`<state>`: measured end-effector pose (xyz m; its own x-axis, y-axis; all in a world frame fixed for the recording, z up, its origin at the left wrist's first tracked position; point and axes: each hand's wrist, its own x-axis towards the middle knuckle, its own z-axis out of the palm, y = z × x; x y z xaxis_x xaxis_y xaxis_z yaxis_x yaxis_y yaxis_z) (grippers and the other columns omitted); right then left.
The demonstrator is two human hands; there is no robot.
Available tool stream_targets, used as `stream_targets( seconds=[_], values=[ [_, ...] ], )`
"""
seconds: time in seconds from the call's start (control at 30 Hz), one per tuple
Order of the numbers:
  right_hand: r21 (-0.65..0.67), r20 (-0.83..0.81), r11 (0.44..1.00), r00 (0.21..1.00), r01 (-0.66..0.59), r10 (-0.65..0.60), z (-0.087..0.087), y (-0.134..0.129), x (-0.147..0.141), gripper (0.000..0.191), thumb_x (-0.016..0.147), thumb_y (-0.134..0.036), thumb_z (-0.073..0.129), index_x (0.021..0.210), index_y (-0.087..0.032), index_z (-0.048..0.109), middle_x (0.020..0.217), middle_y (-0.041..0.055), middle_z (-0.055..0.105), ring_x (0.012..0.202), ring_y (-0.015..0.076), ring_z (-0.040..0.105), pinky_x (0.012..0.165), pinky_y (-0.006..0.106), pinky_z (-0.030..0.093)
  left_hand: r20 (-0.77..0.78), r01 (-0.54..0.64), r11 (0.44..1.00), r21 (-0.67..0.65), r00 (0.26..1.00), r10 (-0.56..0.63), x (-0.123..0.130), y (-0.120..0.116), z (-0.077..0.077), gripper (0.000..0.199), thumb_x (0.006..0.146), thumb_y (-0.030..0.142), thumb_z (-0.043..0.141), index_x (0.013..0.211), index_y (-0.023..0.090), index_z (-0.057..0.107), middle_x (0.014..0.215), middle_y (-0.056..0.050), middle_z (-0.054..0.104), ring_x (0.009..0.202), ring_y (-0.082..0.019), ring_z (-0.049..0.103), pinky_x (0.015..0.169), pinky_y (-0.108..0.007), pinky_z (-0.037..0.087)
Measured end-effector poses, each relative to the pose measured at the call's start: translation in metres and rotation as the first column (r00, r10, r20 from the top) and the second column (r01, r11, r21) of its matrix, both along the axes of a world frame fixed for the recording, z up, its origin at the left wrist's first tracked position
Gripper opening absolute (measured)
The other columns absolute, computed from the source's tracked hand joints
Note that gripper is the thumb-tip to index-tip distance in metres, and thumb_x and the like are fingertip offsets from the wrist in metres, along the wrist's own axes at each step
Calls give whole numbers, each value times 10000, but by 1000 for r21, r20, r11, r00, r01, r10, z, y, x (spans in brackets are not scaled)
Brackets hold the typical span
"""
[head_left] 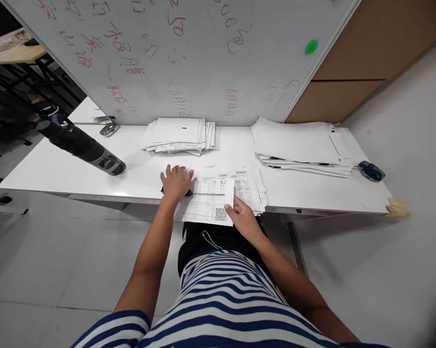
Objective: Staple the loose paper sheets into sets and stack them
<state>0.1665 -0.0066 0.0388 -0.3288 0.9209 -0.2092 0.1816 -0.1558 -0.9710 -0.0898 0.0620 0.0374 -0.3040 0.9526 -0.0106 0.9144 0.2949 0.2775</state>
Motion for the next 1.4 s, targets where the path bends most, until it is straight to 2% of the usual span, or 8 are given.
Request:
stream_targets(
  seconds=[0.2, 0.4, 0.57, 0.73, 0.87, 0.93, 1.1, 1.4],
  values=[
    [-62, -1, 998, 1000, -17, 17, -2, -1, 2, 517, 924, -456, 534, 1408, -278, 504, 803, 19, 729, 668, 214, 661, 678, 366, 570, -68, 15, 1000, -11, 998, -16, 2, 3, -4, 494, 962, 512, 320, 1282, 234, 573, 1489, -120, 470, 1487, -375, 184, 1150, -665, 152],
    [-168, -87, 986, 996, -26, 11, -3, -4, -1, 587, 895, -454, 575, 1440, -286, 434, 1052, 58, 724, 728, 211, 672, 511, 322, 590, -98, 39, 998, 46, 995, -34, 7, 2, -7, 438, 952, 447, 389, 1270, 211, 576, 1451, -147, 503, 1473, -386, 217, 1147, -667, 132],
    [-137, -85, 989, 996, -53, 42, -2, -8, -1, 568, 899, -443, 573, 1431, -300, 437, 1161, 60, 690, 737, 188, 666, 507, 299, 593, 80, -31, 989, 146, 997, 20, 1, 2, -2, 423, 919, 481, 487, 1231, 220, 606, 1359, -154, 584, 1413, -395, 338, 1112, -625, 265],
    [-82, -28, 995, 998, -56, 54, -4, -12, 0, 541, 920, -441, 555, 1432, -310, 437, 950, 24, 713, 578, 139, 627, 532, 301, 585, 412, -115, 912, 395, 909, -64, -7, -10, 8, 382, 959, 500, 425, 1172, 256, 628, 1252, -82, 646, 1207, -265, 562, 1021, -431, 441],
    [-65, -5, 996, 998, -61, 60, -6, -14, -1, 528, 926, -437, 553, 1426, -309, 441, 872, 6, 701, 558, 133, 627, 544, 293, 579, 382, -107, 834, 542, 915, -131, -13, -20, 7, 383, 991, 468, 359, 1114, 245, 645, 1201, -68, 662, 1176, -221, 571, 1013, -377, 439],
    [-69, 7, 996, 998, -61, 62, -5, -14, -1, 536, 924, -435, 555, 1430, -309, 430, 854, -2, 695, 539, 127, 623, 540, 289, 573, 277, -59, 861, 506, 956, -97, -15, -21, 3, 371, 986, 447, 371, 1091, 234, 656, 1170, -81, 676, 1172, -245, 571, 1019, -408, 426],
    [-76, 21, 994, 997, -78, 80, -2, -15, 0, 549, 924, -449, 541, 1435, -296, 410, 914, 2, 701, 495, 111, 609, 545, 291, 561, 62, -1, 981, 191, 998, -11, -13, -15, 0, 369, 959, 457, 414, 1129, 241, 661, 1232, -106, 666, 1309, -318, 475, 1034, -481, 397],
    [-87, 40, 994, 997, -64, 68, -1, -16, 0, 533, 916, -451, 534, 1413, -291, 428, 1000, 13, 712, 471, 100, 595, 554, 290, 544, 17, -5, 999, 33, 1000, 5, -10, -11, 8, 448, 939, 518, 413, 1212, 239, 634, 1333, -113, 617, 1358, -329, 420, 1042, -491, 396]
  ],
)
